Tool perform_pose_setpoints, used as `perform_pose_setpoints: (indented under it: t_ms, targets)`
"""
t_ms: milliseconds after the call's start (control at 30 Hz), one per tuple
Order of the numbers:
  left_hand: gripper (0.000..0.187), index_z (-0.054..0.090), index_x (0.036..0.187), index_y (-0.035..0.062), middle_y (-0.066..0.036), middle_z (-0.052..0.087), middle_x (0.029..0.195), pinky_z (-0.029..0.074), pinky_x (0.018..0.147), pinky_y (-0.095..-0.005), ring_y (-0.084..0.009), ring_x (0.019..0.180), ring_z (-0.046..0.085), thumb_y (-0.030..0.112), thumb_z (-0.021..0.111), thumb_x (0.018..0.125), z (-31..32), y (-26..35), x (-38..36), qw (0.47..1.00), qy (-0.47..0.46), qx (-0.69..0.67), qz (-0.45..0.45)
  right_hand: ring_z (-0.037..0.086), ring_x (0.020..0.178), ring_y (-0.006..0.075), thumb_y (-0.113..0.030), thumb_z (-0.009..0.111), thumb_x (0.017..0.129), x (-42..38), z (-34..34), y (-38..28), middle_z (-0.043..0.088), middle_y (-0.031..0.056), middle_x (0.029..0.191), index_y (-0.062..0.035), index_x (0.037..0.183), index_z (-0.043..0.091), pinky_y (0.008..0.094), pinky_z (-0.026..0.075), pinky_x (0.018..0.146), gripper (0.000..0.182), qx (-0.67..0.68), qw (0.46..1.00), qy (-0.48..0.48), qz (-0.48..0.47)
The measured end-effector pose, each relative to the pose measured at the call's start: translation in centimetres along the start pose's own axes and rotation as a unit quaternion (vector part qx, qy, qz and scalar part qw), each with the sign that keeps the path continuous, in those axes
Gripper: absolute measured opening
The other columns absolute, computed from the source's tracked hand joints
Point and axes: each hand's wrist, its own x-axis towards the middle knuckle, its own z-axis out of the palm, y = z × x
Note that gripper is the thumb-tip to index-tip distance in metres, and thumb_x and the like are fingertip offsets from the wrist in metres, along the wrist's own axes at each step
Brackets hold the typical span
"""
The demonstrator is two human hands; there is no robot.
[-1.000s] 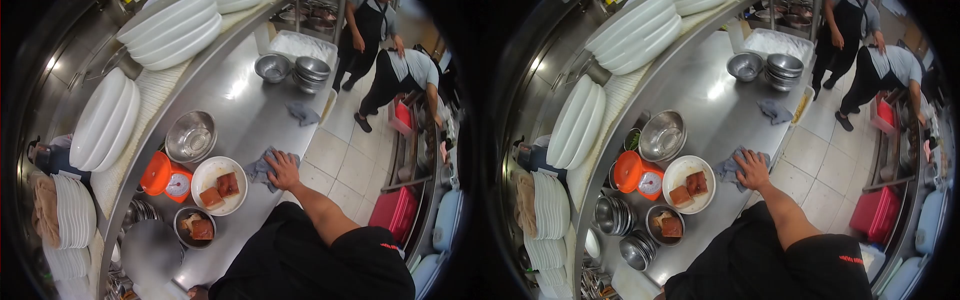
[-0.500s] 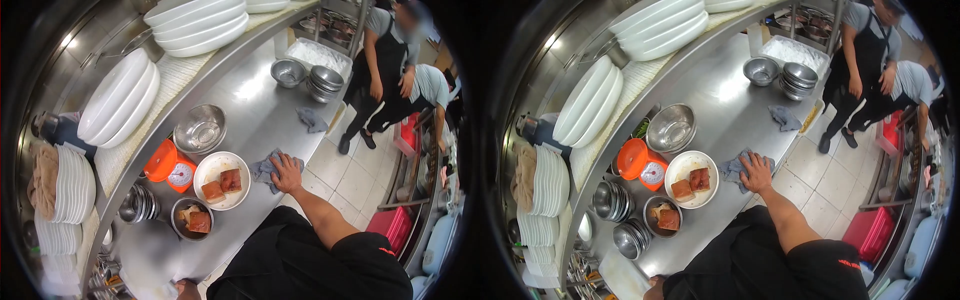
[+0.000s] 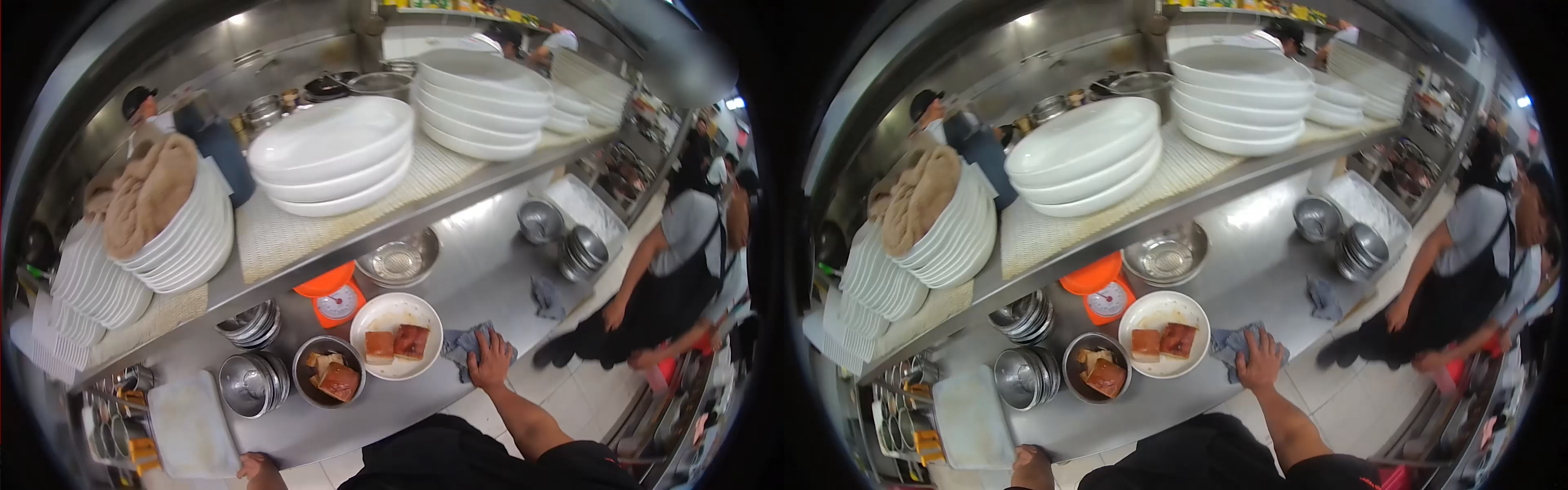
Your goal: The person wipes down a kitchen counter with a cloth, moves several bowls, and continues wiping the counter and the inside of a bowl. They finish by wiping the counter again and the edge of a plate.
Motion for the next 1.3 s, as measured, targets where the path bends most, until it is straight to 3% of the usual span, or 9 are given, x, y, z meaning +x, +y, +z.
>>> perform_pose_setpoints:
  t_ms: [100, 133, 267, 467, 667, 767, 933, 1133, 1300]
  targets:
    - [0.022, 0.057, 0.102, 0.0134, -0.023, 0.045, 0.104, 0.058, 0.060, -0.0466, -0.0383, 0.078, 0.067, 0.030, 0.059, 0.087, 12.1, -0.9, 10.3, 0.967, 0.027, 0.213, 0.138, 0.041, 0.127, 0.0409, -0.039, 0.052, 0.083, -0.1, 0.2, -0.1, 0.044, 0.0219, 0.139, -0.0149, 0.134, 0.049, 0.0611, 0.025, 0.104, 0.057, 0.005, 1.000, -0.009, 0.005]
    - [0.033, 0.050, 0.113, 0.0106, -0.027, 0.048, 0.106, 0.056, 0.064, -0.0506, -0.0419, 0.082, 0.065, 0.033, 0.054, 0.089, 10.6, -0.8, 9.1, 0.957, 0.000, 0.230, 0.174, 0.040, 0.128, 0.0414, -0.038, 0.053, 0.082, -0.1, 0.4, -0.1, 0.043, 0.0217, 0.140, -0.0156, 0.135, 0.047, 0.0625, 0.024, 0.104, 0.058, 0.002, 1.000, -0.016, 0.016]
    - [0.061, 0.022, 0.132, 0.0025, -0.031, 0.055, 0.110, 0.049, 0.074, -0.0606, -0.0482, 0.094, 0.060, 0.042, 0.042, 0.090, 9.9, -0.7, 7.7, 0.996, 0.003, -0.078, -0.036, 0.039, 0.127, 0.0431, -0.036, 0.054, 0.081, 0.1, 0.3, -0.4, 0.043, 0.0223, 0.140, -0.0141, 0.134, 0.048, 0.0624, 0.024, 0.104, 0.058, -0.011, 0.999, -0.031, 0.017]
    - [0.066, 0.018, 0.137, 0.0043, -0.028, 0.055, 0.111, 0.047, 0.077, -0.0631, -0.0483, 0.095, 0.060, 0.044, 0.039, 0.089, 9.0, -0.5, 6.7, 0.983, 0.023, -0.161, -0.091, 0.040, 0.127, 0.0409, -0.035, 0.053, 0.081, 0.4, -0.2, -0.9, 0.044, 0.0234, 0.137, -0.0107, 0.134, 0.048, 0.0573, 0.025, 0.105, 0.059, -0.025, 0.999, -0.027, -0.001]
    - [0.054, 0.040, 0.133, 0.0045, -0.036, 0.037, 0.127, 0.053, 0.073, -0.0490, -0.0403, 0.087, 0.061, 0.032, 0.055, 0.088, 6.6, -0.8, 5.4, 0.999, 0.008, 0.014, 0.032, 0.037, 0.129, 0.0431, -0.033, 0.054, 0.078, 0.4, -0.2, -0.9, 0.041, 0.0241, 0.139, -0.0110, 0.134, 0.048, 0.0609, 0.022, 0.105, 0.061, -0.006, 0.998, -0.051, 0.021]
    - [0.045, 0.049, 0.125, 0.0054, -0.039, 0.025, 0.133, 0.054, 0.071, -0.0417, -0.0368, 0.086, 0.061, 0.025, 0.061, 0.086, 6.4, -0.6, 4.6, 0.999, 0.045, -0.019, 0.016, 0.037, 0.129, 0.0414, -0.035, 0.052, 0.079, 0.4, -0.3, -1.0, 0.041, 0.0230, 0.139, -0.0122, 0.135, 0.047, 0.0574, 0.021, 0.107, 0.061, -0.025, 0.997, -0.064, 0.031]
    - [0.046, 0.047, 0.129, 0.0076, -0.041, 0.022, 0.136, 0.054, 0.072, -0.0400, -0.0367, 0.090, 0.060, 0.025, 0.058, 0.088, 11.5, -0.7, 8.7, 0.992, 0.039, -0.100, -0.068, 0.036, 0.130, 0.0408, -0.036, 0.051, 0.080, 0.6, -0.5, -1.2, 0.040, 0.0218, 0.141, -0.0136, 0.136, 0.046, 0.0571, 0.020, 0.108, 0.061, -0.027, 0.996, -0.076, 0.041]
    - [0.049, 0.043, 0.133, 0.0081, -0.045, 0.017, 0.137, 0.054, 0.075, -0.0418, -0.0384, 0.092, 0.060, 0.026, 0.057, 0.089, 10.7, -1.0, 7.6, 0.999, 0.046, 0.014, 0.016, 0.035, 0.131, 0.0406, -0.035, 0.052, 0.078, 0.6, -0.2, -1.1, 0.039, 0.0215, 0.141, -0.0141, 0.136, 0.046, 0.0563, 0.020, 0.109, 0.062, -0.025, 0.996, -0.080, 0.043]
    - [0.050, 0.041, 0.132, 0.0033, -0.046, 0.016, 0.137, 0.054, 0.075, -0.0422, -0.0385, 0.092, 0.060, 0.022, 0.058, 0.089, 12.4, -0.9, 9.1, 0.990, 0.066, -0.113, -0.059, 0.035, 0.132, 0.0402, -0.033, 0.053, 0.077, 0.4, -0.1, -0.9, 0.039, 0.0218, 0.141, -0.0139, 0.136, 0.046, 0.0563, 0.020, 0.109, 0.063, -0.029, 0.996, -0.077, 0.037]
